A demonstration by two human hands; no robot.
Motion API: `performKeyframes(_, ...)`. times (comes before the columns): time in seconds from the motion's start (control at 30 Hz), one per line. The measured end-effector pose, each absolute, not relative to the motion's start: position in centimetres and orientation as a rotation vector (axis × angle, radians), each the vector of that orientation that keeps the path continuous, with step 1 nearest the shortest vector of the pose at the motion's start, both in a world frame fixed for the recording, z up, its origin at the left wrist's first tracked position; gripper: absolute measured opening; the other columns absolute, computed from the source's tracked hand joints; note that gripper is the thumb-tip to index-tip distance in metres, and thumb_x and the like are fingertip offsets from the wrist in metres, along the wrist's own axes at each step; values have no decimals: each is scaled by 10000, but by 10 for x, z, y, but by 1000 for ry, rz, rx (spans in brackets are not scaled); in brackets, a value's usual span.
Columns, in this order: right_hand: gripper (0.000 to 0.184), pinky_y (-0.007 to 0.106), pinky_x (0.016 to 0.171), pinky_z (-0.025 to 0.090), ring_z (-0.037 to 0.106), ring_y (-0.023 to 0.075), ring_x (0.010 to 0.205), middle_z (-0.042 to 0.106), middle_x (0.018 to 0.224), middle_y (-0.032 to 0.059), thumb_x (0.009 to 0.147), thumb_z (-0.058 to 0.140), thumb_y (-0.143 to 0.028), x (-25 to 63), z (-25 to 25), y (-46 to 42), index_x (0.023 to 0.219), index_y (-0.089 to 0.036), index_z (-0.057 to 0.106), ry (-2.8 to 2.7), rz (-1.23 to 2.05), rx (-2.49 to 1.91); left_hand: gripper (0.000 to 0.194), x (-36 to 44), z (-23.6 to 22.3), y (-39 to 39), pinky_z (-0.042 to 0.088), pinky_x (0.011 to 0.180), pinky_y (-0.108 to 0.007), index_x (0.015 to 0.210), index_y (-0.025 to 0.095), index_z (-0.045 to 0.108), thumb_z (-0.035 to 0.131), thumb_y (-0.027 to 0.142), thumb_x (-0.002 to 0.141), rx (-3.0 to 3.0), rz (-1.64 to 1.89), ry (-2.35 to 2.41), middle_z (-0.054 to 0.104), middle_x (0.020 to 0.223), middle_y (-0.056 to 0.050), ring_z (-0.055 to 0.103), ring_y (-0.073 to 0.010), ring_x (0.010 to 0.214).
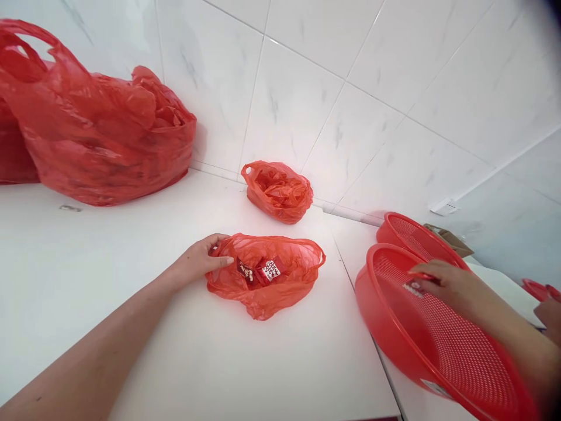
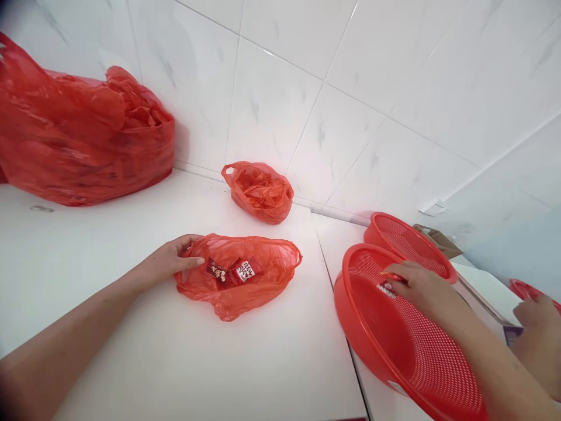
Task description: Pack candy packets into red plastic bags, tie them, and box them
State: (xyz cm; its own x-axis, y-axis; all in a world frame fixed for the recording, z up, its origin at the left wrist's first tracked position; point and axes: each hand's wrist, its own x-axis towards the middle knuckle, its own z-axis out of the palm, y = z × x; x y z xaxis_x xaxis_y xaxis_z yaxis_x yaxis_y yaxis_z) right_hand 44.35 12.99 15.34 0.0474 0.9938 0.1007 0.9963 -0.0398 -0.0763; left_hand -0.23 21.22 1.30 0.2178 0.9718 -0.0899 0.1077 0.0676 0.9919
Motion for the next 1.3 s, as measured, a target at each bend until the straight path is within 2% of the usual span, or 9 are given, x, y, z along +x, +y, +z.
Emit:
performKeyframes(0.1, 139, 325, 692, 418, 578, 178, 806, 636, 965, 75, 841, 527, -360, 442, 182, 143, 874, -288, 641, -2080, -143, -2151, 636, -2, 15, 211, 554, 773, -371, 1155, 226, 559, 747, 467, 597, 1314, 926, 1135, 669, 1112, -57, 647, -282, 974)
performKeyframes(0.2, 154, 318, 702, 430, 573, 189, 881, 617, 1026, 29, 848, 512, -337, 399, 187, 141, 911, -326, 652, -2064, -278, -1967, 640, -2, 15, 211, 555, 771, -383, 1156, 231, 556, 742, 471, 593, 1318, 917, 1135, 670, 1096, -55, 645, -285, 974)
performKeyframes(0.4, 261, 255, 663, 425, 565, 126, 747, 576, 913, -2, 833, 474, -157, 280, 125, 166, 949, -295, 662, -2451, 124, -1534, 688, -3, 13, 210, 530, 839, -406, 1189, 205, 542, 735, 501, 599, 1347, 943, 1124, 652, 1138, -76, 626, -294, 1021)
performKeyframes(0.53, 292, 260, 704, 425, 571, 144, 819, 578, 921, 18, 833, 477, -136, 243, 82, 194, 1010, -270, 667, -2540, 203, -1472, 655, -6, 11, 209, 535, 813, -383, 1183, 215, 542, 723, 501, 621, 1360, 946, 1129, 655, 1137, -69, 632, -287, 1005)
performKeyframes(0.7, 539, 327, 851, 439, 523, 204, 1054, 568, 1113, 49, 772, 491, -86, 234, 62, 199, 1270, -291, 517, -2516, 269, -1427, 640, -7, 6, 210, 521, 836, -391, 1204, 226, 524, 714, 492, 654, 1361, 937, 1091, 635, 1171, -76, 627, -281, 1015)
performKeyframes(0.8, 503, 362, 964, 406, 462, 206, 1164, 494, 1262, 51, 788, 489, -119, 243, 60, 196, 1260, -291, 513, -2375, 166, -1407, 650, -7, 7, 211, 512, 862, -390, 1238, 240, 491, 704, 485, 674, 1358, 919, 1056, 602, 1220, -82, 612, -275, 1049)
performKeyframes(1.0, 529, 439, 1071, 314, 338, 254, 1300, 375, 1367, 144, 823, 499, -275, 290, 43, 199, 1336, -181, 414, -1826, -94, -1584, 952, -23, 25, 207, 479, 917, -382, 1425, 347, 236, 756, 395, 629, 1427, 703, 1187, 436, 1386, -95, 552, -273, 1143)
performKeyframes(1.17, 711, 386, 811, 485, 574, 254, 1016, 432, 1336, 143, 733, 598, -482, 322, 21, 200, 1355, -225, 369, -1499, 269, -1794, 892, -34, 46, 200, 510, 746, -356, 1432, 338, 222, 696, 309, 676, 1426, 429, 1084, 601, 1179, -78, 639, -258, 931)
performKeyframes(1.3, 380, 290, 510, 439, 567, 168, 585, 630, 795, 65, 641, 672, -450, 328, 20, 210, 892, -170, 619, -1297, 812, -1723, 859, -21, 64, 209, 505, 667, -323, 1421, 292, 251, 689, 265, 683, 1383, 604, 1051, 660, 966, -49, 641, -219, 818)
